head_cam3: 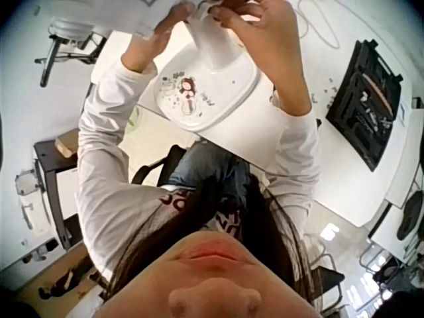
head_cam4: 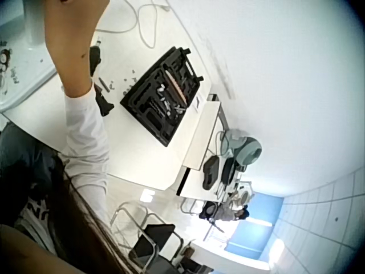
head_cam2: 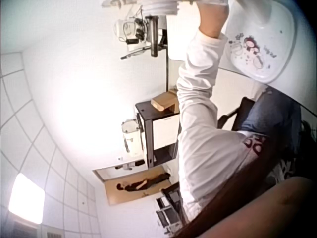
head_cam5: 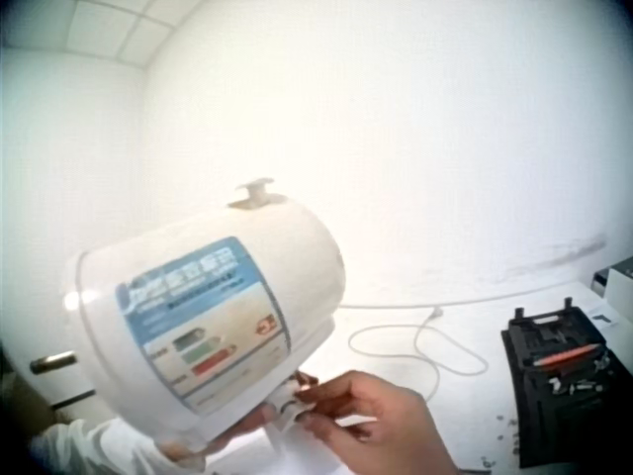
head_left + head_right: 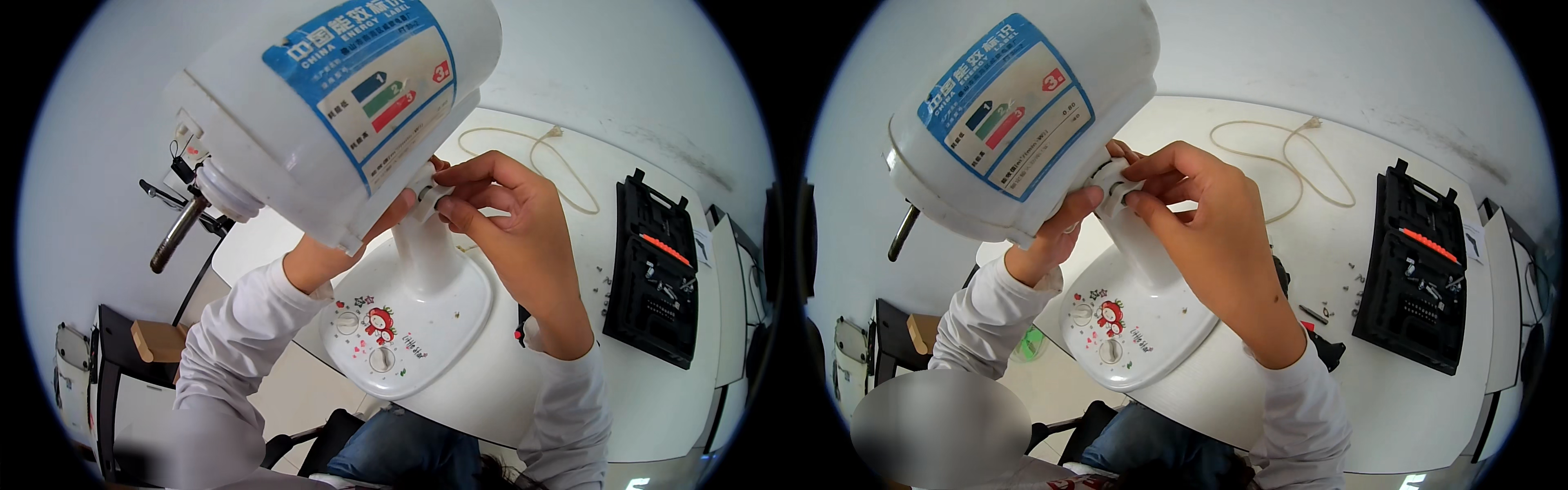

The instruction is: The person assembles a white electric fan by attaching the motor housing to the stand using a cordless electric screwdriver. They insert screws, tighten them, and adjust the neck joint to secure the components.

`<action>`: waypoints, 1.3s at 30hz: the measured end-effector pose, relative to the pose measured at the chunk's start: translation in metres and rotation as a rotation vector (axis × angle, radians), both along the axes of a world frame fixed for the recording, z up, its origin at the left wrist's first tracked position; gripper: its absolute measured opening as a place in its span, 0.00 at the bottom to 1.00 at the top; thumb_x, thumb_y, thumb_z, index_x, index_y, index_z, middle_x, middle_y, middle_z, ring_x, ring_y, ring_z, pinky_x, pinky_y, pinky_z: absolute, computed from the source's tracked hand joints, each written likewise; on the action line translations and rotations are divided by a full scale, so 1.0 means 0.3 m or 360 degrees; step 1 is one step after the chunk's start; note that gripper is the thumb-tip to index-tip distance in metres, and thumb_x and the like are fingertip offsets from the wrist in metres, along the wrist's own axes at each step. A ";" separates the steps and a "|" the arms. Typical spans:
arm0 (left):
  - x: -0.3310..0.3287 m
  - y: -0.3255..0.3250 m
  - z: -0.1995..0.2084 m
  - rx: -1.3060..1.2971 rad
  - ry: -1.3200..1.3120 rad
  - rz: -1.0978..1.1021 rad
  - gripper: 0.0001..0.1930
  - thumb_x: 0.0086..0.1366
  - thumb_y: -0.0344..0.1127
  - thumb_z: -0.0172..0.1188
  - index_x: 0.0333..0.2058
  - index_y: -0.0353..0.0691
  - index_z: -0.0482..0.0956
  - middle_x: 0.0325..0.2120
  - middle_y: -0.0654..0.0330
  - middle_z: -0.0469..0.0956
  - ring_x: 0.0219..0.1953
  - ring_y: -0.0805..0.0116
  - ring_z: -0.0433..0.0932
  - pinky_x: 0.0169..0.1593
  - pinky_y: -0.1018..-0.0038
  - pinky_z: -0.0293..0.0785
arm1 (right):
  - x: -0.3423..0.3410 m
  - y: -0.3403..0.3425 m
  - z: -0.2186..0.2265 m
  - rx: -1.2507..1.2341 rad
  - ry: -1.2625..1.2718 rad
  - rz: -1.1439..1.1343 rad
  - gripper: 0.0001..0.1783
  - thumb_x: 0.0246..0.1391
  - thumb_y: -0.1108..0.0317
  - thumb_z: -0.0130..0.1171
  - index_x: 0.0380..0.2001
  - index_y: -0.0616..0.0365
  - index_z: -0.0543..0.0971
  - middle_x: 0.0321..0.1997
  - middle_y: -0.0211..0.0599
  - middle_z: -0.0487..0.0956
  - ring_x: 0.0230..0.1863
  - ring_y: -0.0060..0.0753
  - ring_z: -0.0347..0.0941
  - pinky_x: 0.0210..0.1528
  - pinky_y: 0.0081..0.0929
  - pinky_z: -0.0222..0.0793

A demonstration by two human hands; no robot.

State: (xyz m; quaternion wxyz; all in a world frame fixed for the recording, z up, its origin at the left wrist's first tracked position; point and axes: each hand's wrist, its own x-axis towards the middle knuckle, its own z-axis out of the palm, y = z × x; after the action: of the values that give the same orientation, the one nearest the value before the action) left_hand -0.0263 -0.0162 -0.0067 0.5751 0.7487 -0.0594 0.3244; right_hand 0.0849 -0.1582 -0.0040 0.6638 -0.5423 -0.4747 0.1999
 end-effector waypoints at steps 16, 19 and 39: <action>0.001 0.006 -0.005 0.0036 -0.0016 0.0067 0.20 0.54 0.36 0.63 0.45 0.36 0.71 0.39 0.56 0.74 0.43 0.63 0.74 0.48 0.69 0.71 | -0.015 0.001 0.013 -0.0014 0.0121 0.0026 0.12 0.50 0.79 0.54 0.40 0.68 0.70 0.38 0.37 0.72 0.36 0.30 0.76 0.38 0.23 0.77; 0.000 -0.006 0.004 0.0032 0.0010 0.0052 0.20 0.54 0.36 0.63 0.45 0.37 0.72 0.38 0.56 0.75 0.42 0.63 0.75 0.47 0.69 0.72 | 0.002 -0.001 0.003 -0.0038 0.0097 0.0022 0.13 0.49 0.78 0.56 0.40 0.67 0.71 0.36 0.36 0.73 0.36 0.29 0.76 0.38 0.22 0.76; 0.010 0.018 -0.005 0.0072 0.0083 0.0022 0.20 0.54 0.37 0.61 0.45 0.36 0.70 0.38 0.55 0.74 0.45 0.59 0.74 0.50 0.64 0.71 | 0.022 0.022 -0.040 -0.0148 0.0566 0.0390 0.10 0.52 0.67 0.60 0.29 0.63 0.72 0.28 0.39 0.78 0.32 0.28 0.78 0.37 0.20 0.75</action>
State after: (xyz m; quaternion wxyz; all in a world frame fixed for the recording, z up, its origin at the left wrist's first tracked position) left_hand -0.0234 -0.0108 -0.0081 0.5572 0.7700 -0.0464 0.3072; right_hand 0.0915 -0.1515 -0.0160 0.6819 -0.4670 -0.4028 0.3933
